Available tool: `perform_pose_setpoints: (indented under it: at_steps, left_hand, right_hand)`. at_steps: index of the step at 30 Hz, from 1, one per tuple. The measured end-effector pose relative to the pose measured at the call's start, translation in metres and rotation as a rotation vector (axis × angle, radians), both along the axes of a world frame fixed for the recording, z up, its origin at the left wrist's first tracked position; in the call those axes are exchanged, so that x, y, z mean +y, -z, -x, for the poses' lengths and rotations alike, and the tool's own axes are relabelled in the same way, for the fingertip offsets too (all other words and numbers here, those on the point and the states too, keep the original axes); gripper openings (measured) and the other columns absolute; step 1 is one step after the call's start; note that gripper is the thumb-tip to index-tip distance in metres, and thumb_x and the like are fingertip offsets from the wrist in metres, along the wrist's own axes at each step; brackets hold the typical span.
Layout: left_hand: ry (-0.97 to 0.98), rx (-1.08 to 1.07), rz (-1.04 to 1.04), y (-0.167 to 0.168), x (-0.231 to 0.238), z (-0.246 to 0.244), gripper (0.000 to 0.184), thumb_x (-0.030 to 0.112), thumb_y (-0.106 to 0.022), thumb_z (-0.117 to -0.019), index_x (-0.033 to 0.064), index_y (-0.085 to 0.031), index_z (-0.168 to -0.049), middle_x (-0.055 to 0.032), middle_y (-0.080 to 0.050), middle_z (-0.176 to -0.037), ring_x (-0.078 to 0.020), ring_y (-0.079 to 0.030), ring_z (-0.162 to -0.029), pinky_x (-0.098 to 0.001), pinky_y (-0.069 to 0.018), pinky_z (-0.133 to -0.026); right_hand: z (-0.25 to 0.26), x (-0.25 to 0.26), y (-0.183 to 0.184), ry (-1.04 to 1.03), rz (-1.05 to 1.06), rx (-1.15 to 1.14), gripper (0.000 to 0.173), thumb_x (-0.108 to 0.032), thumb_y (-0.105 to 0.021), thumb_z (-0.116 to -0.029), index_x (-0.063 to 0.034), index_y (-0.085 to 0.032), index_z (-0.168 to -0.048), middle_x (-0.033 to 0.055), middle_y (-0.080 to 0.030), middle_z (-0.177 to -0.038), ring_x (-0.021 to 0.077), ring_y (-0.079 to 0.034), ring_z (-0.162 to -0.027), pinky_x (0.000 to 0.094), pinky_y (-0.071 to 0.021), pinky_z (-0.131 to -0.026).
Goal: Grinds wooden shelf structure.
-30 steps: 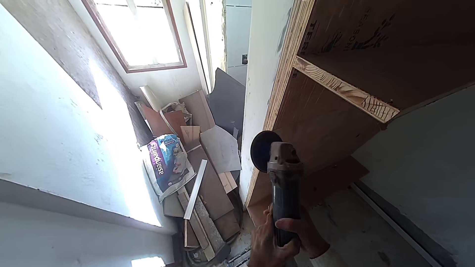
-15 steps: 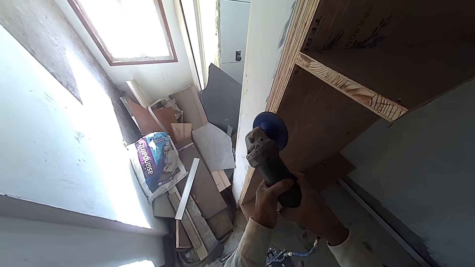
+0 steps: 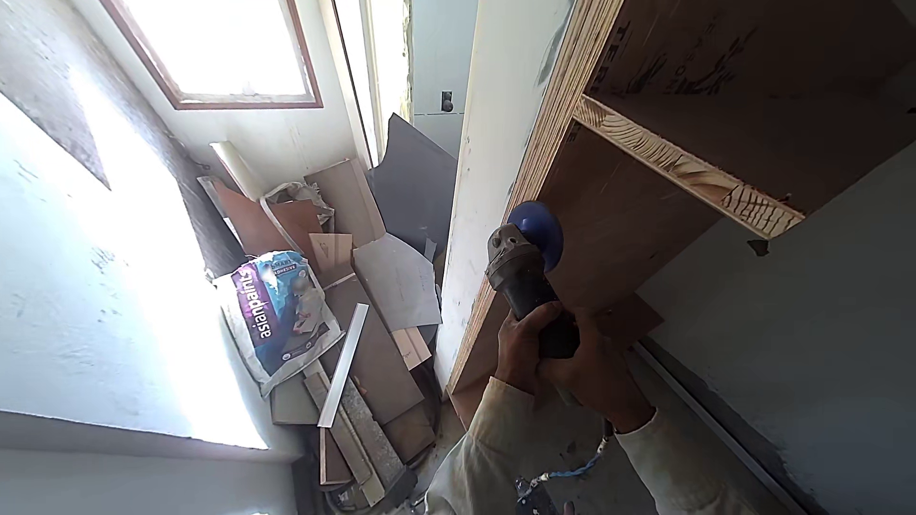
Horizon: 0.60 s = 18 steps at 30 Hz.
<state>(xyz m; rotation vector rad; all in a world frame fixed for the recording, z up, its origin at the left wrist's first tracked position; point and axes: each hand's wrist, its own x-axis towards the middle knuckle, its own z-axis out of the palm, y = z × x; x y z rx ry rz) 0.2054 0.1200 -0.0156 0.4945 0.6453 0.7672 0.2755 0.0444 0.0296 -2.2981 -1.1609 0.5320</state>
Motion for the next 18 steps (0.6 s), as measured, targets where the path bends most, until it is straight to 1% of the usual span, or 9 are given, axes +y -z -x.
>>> perform_pose_setpoints:
  at_steps: [2,4,7,9,11,14,15,18]
  left_hand:
    - [0.008,-0.001,-0.002,-0.002,0.003,-0.002,0.038,0.023,-0.078,-0.0859,0.0077,-0.063,-0.117,-0.0126,-0.071,-0.092,-0.0196,-0.07,-0.074,-0.0342,-0.0588,-0.064]
    - [0.013,-0.001,-0.015,-0.004,0.007,-0.003,0.038,0.025,-0.078,-0.0856,0.0088,-0.064,-0.117,-0.0116,-0.072,-0.092,-0.0183,-0.071,-0.074,-0.0333,-0.059,-0.063]
    - [0.017,-0.045,-0.001,-0.002,0.011,-0.006,0.037,0.02,-0.076,-0.0867,0.0069,-0.063,-0.118,-0.0134,-0.071,-0.093,-0.0203,-0.071,-0.076,-0.0352,-0.0594,-0.065]
    - [0.022,-0.062,0.01,0.002,0.012,-0.007,0.036,0.019,-0.076,-0.0864,0.0063,-0.063,-0.118,-0.0138,-0.071,-0.093,-0.0209,-0.071,-0.076,-0.0356,-0.0593,-0.066]
    - [0.021,-0.054,0.014,0.007,0.011,-0.008,0.036,0.022,-0.077,-0.0853,0.007,-0.064,-0.115,-0.0134,-0.071,-0.091,-0.0202,-0.071,-0.074,-0.0348,-0.0593,-0.064]
    - [0.022,-0.055,0.016,0.006,0.015,-0.008,0.036,0.024,-0.077,-0.0855,0.0076,-0.064,-0.115,-0.0127,-0.071,-0.09,-0.0196,-0.071,-0.073,-0.0343,-0.0591,-0.063]
    - [0.025,-0.066,0.014,0.003,0.017,-0.008,0.035,0.022,-0.076,-0.086,0.0077,-0.064,-0.116,-0.0129,-0.071,-0.09,-0.0197,-0.071,-0.073,-0.0346,-0.0592,-0.063]
    - [0.026,-0.109,0.004,-0.008,0.023,-0.009,0.035,0.016,-0.073,-0.0878,0.0037,-0.061,-0.119,-0.0157,-0.071,-0.093,-0.0221,-0.071,-0.078,-0.0373,-0.0601,-0.069]
  right_hand:
    - [-0.003,0.004,-0.002,-0.005,0.011,0.011,0.08,-0.024,-0.088,-0.0729,-0.0091,-0.048,-0.14,0.0139,-0.069,-0.097,0.0285,-0.069,-0.089,0.0499,-0.0555,-0.076]
    - [-0.005,0.007,-0.003,-0.005,0.008,-0.016,0.079,-0.025,-0.089,-0.0719,-0.009,-0.049,-0.138,0.0134,-0.069,-0.094,0.0289,-0.07,-0.087,0.0507,-0.0555,-0.073]
    - [-0.005,0.008,-0.002,0.001,-0.011,-0.049,0.081,-0.025,-0.089,-0.0714,-0.0089,-0.049,-0.14,0.0142,-0.069,-0.093,0.0298,-0.069,-0.086,0.0521,-0.055,-0.072]
    - [-0.004,0.009,0.0,0.006,-0.011,-0.056,0.083,-0.025,-0.09,-0.0705,-0.0095,-0.049,-0.141,0.0143,-0.07,-0.094,0.0303,-0.07,-0.086,0.0523,-0.0552,-0.073]
    - [-0.003,0.01,0.001,0.015,0.019,-0.056,0.084,-0.026,-0.09,-0.0711,-0.0098,-0.048,-0.142,0.0145,-0.07,-0.095,0.0305,-0.07,-0.088,0.0523,-0.0551,-0.074]
    - [-0.002,0.013,0.0,0.015,0.019,-0.088,0.082,-0.026,-0.089,-0.0712,-0.0073,-0.05,-0.141,0.0163,-0.07,-0.096,0.0328,-0.069,-0.09,0.0543,-0.0542,-0.075]
    - [-0.001,0.015,-0.002,0.015,0.003,-0.102,0.081,-0.025,-0.09,-0.0711,-0.0066,-0.051,-0.139,0.0163,-0.069,-0.095,0.033,-0.069,-0.089,0.0543,-0.0543,-0.074]
    - [0.003,0.015,-0.009,0.011,-0.078,-0.162,0.078,-0.022,-0.091,-0.0707,-0.0047,-0.052,-0.137,0.0161,-0.07,-0.092,0.033,-0.069,-0.085,0.0537,-0.0542,-0.069]
